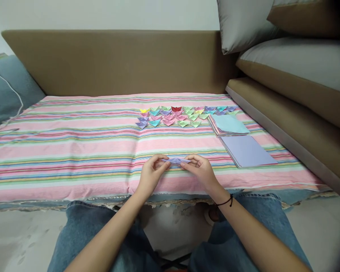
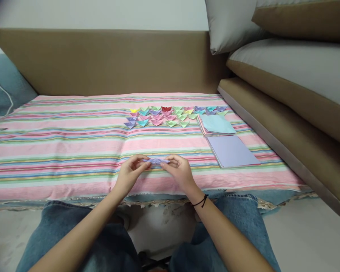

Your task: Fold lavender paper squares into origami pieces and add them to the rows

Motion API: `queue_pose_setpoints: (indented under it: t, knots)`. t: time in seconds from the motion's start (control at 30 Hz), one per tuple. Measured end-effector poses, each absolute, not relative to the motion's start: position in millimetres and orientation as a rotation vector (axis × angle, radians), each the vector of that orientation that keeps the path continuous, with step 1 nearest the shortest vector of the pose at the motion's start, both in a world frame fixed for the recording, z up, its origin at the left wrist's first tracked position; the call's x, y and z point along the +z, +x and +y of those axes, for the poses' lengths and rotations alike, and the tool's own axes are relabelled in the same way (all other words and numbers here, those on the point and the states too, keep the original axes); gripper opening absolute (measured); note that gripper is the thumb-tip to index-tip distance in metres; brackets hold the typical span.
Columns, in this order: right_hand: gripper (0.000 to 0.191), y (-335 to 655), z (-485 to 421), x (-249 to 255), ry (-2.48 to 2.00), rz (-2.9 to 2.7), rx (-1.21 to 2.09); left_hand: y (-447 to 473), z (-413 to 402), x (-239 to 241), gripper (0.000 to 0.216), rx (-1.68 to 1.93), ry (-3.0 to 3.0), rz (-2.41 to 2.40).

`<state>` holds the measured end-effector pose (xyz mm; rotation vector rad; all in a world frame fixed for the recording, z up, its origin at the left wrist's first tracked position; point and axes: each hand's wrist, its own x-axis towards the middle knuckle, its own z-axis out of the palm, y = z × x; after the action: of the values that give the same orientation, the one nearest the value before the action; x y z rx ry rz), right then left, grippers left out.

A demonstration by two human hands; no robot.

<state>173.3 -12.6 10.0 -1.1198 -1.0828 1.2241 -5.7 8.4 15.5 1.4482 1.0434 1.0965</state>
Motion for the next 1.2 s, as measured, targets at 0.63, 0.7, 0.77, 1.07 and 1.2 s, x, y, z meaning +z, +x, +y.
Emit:
queue_pose_setpoints:
  t: [0.63,0.7,0.77,1.07,1.2]
  knots:
    - [0.010,175.8,-12.0,4.5,-1.209,-1.859,0.630,-5.0,2.2,10.1,0.016,0.853,2.122,1.187]
    - [0.014,174.8,-11.2,4.5,-1.204,-1.888,0.591,-5.3,1.2,9.7,0.019,0.827,2.143,1.189]
    - [0.016,173.8,-11.2,5.3,-1.206,-1.915,0.560,-5.4,-0.1,10.2,0.019,0.790,2.181,1.210]
    - [0.014,168.5,-10.4,5.1,-1.267,-2.035,0.457,-5.3,-4.0,11.9,0.018,0.600,2.468,1.311]
    - [0.012,165.6,-7.8,-0.9,-1.305,-2.044,0.444,-5.0,-3.2,9.6,0.021,0.613,2.463,1.286]
